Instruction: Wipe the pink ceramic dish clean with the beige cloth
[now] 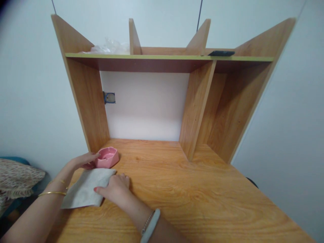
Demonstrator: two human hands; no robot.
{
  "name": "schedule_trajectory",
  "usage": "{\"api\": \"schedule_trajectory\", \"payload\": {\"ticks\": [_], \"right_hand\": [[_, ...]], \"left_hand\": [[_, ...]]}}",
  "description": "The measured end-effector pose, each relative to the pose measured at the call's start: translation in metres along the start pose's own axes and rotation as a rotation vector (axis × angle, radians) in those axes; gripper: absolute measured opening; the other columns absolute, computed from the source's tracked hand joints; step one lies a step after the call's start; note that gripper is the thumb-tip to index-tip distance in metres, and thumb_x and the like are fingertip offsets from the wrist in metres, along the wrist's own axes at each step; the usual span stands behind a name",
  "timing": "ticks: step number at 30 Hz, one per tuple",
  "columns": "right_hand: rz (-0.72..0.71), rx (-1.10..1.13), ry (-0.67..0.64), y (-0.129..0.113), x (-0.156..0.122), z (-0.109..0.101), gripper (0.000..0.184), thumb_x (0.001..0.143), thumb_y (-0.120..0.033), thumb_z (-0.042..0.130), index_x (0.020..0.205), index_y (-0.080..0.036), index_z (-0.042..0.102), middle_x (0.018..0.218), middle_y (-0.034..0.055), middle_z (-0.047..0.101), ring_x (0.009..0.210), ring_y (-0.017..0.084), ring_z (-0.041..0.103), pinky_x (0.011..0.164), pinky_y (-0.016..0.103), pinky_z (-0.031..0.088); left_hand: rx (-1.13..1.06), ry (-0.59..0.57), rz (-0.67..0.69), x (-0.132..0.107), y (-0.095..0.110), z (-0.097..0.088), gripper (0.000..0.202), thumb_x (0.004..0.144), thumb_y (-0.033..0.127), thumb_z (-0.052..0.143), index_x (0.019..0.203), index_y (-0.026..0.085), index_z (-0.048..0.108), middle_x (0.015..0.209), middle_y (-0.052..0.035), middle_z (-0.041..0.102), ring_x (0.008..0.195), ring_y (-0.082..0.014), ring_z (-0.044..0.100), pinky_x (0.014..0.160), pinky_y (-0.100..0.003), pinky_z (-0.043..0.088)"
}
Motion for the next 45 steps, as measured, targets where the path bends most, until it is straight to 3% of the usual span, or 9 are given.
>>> {"api": "schedule_trajectory", "payload": {"ticks": [3,7,11,16,23,29,33,37,45], "right_hand": [[0.058,0.18,0.005,0.006,0.007,0.01,0.034,0.06,-0.037,0.059,0.082,-0.012,0.067,0.09,0.0164,0.066,0.086,0.032,0.058,0.071,0.039,0.04],[0.059,0.723,0.084,0.022,0.017,0.006,0.006,0.055,-0.021,0.056,0.056,-0.016,0.059,0.061,0.0041,0.062,0.063,0.02,0.056,0.057,0.029,0.038],[0.015,0.962,0.136,0.044,0.018,-0.023,0.009,0.06,-0.022,0.048,0.06,-0.017,0.055,0.056,-0.002,0.056,0.055,0.012,0.05,0.051,0.022,0.034],[-0.019,1.184,0.238,0.08,-0.001,-0.07,0.017,0.059,-0.03,0.052,0.068,-0.017,0.055,0.063,-0.0015,0.06,0.058,0.012,0.052,0.055,0.022,0.037],[-0.004,1.374,0.444,0.136,-0.032,-0.107,0.024,0.055,-0.032,0.064,0.075,-0.019,0.058,0.068,-0.0021,0.062,0.059,0.012,0.051,0.053,0.021,0.035],[-0.05,1.199,0.594,0.168,-0.044,-0.133,0.025,0.059,-0.036,0.065,0.075,-0.02,0.054,0.064,-0.0048,0.056,0.058,0.011,0.047,0.053,0.02,0.034],[-0.097,0.914,0.72,0.174,-0.048,-0.151,0.025,0.062,-0.04,0.062,0.07,-0.02,0.05,0.063,-0.0047,0.05,0.058,0.011,0.045,0.053,0.022,0.033],[-0.108,0.782,0.817,0.171,-0.049,-0.158,0.027,0.064,-0.045,0.057,0.07,-0.021,0.046,0.066,-0.0026,0.051,0.059,0.013,0.046,0.054,0.024,0.035],[-0.245,0.478,0.638,0.129,-0.044,-0.127,0.014,0.073,-0.035,0.049,0.074,-0.021,0.045,0.081,0.002,0.058,0.079,0.018,0.052,0.073,0.029,0.038]], "left_hand": [[-0.115,-0.107,-0.047,-0.003,-0.001,0.005,0.028,0.06,0.043,0.055,0.061,0.015,0.053,0.055,-0.0032,0.058,0.053,-0.0151,0.052,0.05,-0.023,0.043],[-0.319,-0.177,-0.076,-0.002,-0.002,0.008,0.028,0.052,0.039,0.065,0.06,0.014,0.053,0.059,-0.0031,0.057,0.059,-0.0151,0.052,0.053,-0.024,0.045],[-0.373,-0.121,-0.08,-0.003,-0.001,0.005,0.031,0.049,0.037,0.069,0.064,0.015,0.054,0.059,-0.002,0.054,0.061,-0.0165,0.052,0.054,-0.027,0.048],[-0.458,-0.086,-0.049,-0.008,0.009,0.008,0.031,0.051,0.032,0.07,0.071,0.016,0.052,0.064,0.0006,0.052,0.064,-0.0156,0.053,0.054,-0.025,0.048],[-0.712,-0.344,0.011,-0.013,0.04,0.045,0.038,0.065,0.029,0.064,0.1,0.017,0.052,0.077,-0.0018,0.058,0.07,-0.0126,0.054,0.06,-0.021,0.047],[-1.023,-0.557,0.057,-0.026,0.072,0.099,0.033,0.074,0.031,0.05,0.103,0.013,0.049,0.087,-0.0067,0.058,0.074,-0.0131,0.057,0.067,-0.024,0.049],[-1.112,-0.597,0.117,-0.037,0.088,0.122,0.042,0.074,0.034,0.052,0.111,0.015,0.047,0.096,-0.0085,0.058,0.081,-0.0159,0.057,0.068,-0.026,0.05],[-0.998,-0.519,0.073,-0.038,0.078,0.142,0.043,0.071,0.032,0.055,0.111,0.016,0.049,0.092,-0.0073,0.059,0.077,-0.0152,0.057,0.063,-0.025,0.051],[-0.876,-0.503,0.146,-0.046,0.072,0.166,0.046,0.07,0.039,0.059,0.112,0.026,0.049,0.1,-0.0048,0.057,0.083,-0.0161,0.055,0.066,-0.031,0.051]]}}
Point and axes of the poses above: each hand's wrist, its own x-axis towards the middle knuckle, its own z-axis out of the palm, y = z × x, the point moved 6 cm from there along x, towards the middle knuckle
